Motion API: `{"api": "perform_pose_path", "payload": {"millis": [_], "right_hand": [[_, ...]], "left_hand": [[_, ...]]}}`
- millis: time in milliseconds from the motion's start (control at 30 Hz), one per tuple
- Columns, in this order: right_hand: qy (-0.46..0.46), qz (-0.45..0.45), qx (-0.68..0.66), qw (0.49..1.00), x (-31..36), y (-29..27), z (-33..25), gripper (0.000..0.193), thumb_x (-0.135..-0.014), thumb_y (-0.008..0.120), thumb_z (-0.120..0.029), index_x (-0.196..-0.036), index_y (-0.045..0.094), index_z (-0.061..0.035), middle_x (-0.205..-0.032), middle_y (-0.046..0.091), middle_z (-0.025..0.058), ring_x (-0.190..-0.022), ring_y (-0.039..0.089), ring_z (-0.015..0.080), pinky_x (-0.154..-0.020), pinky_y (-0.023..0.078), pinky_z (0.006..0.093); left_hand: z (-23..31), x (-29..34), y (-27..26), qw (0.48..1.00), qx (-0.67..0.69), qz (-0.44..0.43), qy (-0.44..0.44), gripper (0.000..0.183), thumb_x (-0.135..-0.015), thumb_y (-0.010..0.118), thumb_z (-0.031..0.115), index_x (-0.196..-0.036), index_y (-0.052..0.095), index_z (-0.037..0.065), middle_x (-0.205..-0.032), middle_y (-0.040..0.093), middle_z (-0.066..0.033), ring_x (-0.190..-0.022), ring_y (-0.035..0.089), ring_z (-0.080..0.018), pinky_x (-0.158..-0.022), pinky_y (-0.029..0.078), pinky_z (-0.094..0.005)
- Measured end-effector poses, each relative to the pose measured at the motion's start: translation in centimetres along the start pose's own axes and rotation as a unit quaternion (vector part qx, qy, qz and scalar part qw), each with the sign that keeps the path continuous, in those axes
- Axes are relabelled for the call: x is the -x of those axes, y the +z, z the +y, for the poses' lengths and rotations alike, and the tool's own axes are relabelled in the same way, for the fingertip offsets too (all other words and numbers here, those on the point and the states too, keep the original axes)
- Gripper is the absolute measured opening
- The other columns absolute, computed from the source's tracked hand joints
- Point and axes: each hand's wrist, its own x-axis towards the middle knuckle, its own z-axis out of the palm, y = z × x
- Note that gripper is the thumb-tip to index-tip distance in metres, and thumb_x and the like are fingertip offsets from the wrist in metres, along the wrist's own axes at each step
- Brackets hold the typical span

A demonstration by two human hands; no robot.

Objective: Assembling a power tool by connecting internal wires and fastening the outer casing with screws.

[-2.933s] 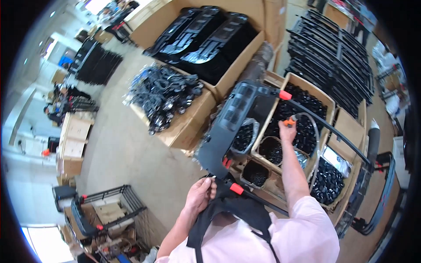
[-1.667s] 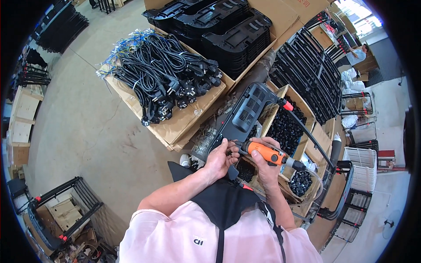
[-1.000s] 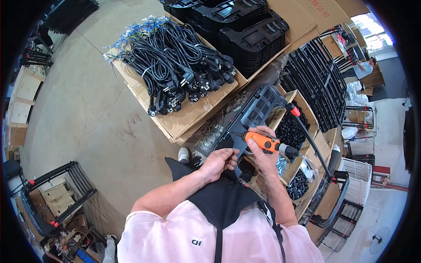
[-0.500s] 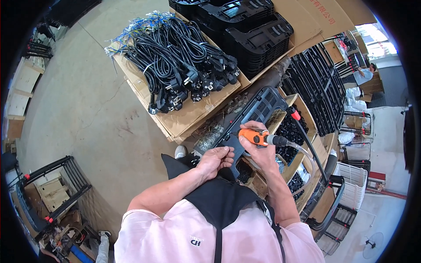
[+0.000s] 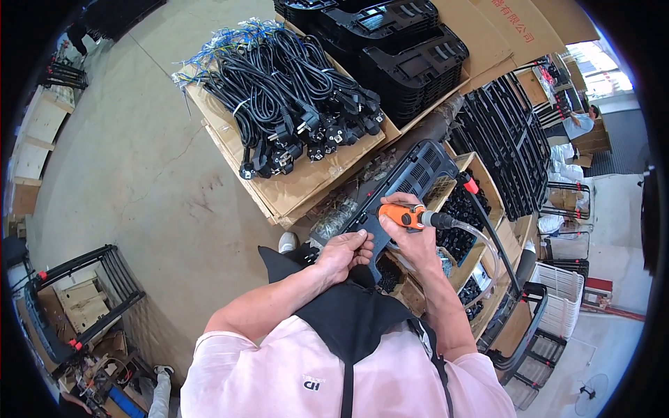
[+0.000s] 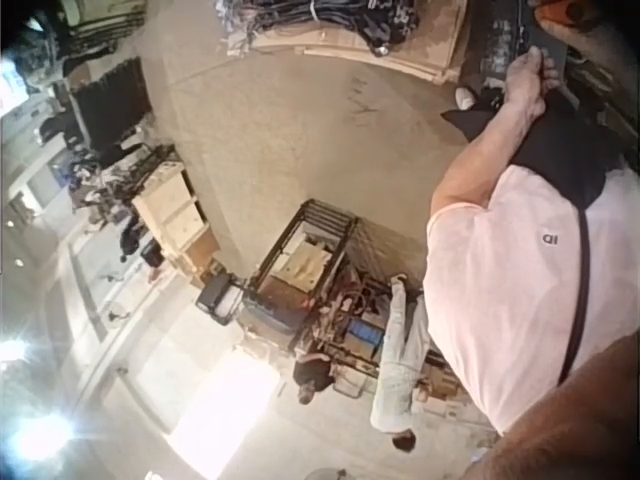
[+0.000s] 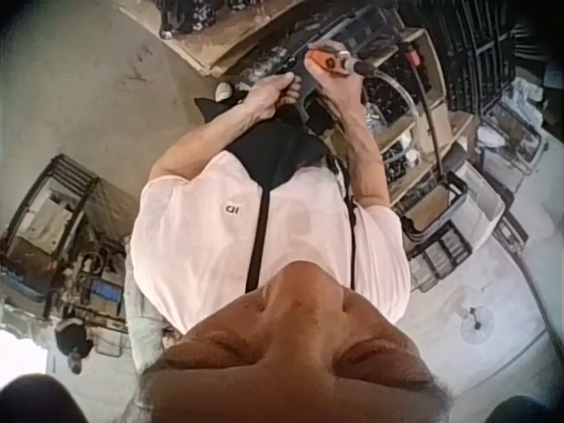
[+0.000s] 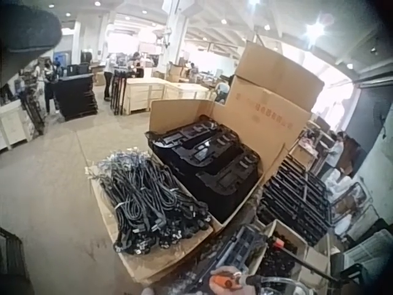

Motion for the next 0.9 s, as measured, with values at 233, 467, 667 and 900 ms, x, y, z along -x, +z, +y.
{"api": "perform_pose_path", "payload": {"millis": [233,467,667,900], "right_hand": [[-0.01,0.067,-0.105,0.992,3.6,-0.8,-1.1,0.05,-0.091,0.08,-0.004,-0.135,0.058,0.0003,-0.129,0.07,0.0154,-0.118,0.068,0.0216,-0.105,0.054,0.0364],[0.017,0.069,-0.151,0.986,6.2,-0.9,-0.9,0.053,-0.09,0.081,-0.005,-0.136,0.056,-0.0004,-0.129,0.071,0.0173,-0.12,0.067,0.0234,-0.107,0.053,0.0386],[0.004,0.08,-0.178,0.981,6.5,-0.5,0.0,0.053,-0.09,0.081,-0.006,-0.137,0.056,-0.0002,-0.129,0.071,0.018,-0.12,0.068,0.0238,-0.108,0.054,0.0398],[0.004,0.081,-0.18,0.98,6.9,-0.4,0.8,0.053,-0.09,0.08,-0.004,-0.137,0.055,0.0001,-0.129,0.071,0.018,-0.12,0.067,0.0245,-0.108,0.054,0.0405]], "left_hand": [[-0.1,-0.1,-0.5,0.999,0.031,0.012,0.013,0.029,-0.111,0.06,0.03,-0.114,0.07,0.003,-0.089,0.071,-0.0038,-0.073,0.069,-0.0135,-0.065,0.061,-0.0275],[0.2,-0.2,-0.6,0.995,0.096,-0.01,0.019,0.029,-0.112,0.057,0.032,-0.114,0.067,0.006,-0.089,0.07,-0.0024,-0.074,0.068,-0.0141,-0.066,0.06,-0.028],[0.1,-0.2,-0.6,0.995,0.093,-0.005,0.021,0.028,-0.113,0.056,0.032,-0.116,0.066,0.006,-0.089,0.07,-0.0021,-0.074,0.067,-0.0135,-0.067,0.059,-0.0277],[0.4,-0.2,-0.6,0.995,0.101,-0.015,0.002,0.029,-0.114,0.054,0.03,-0.118,0.067,0.005,-0.09,0.067,-0.0011,-0.076,0.064,-0.0133,-0.068,0.058,-0.0279]]}}
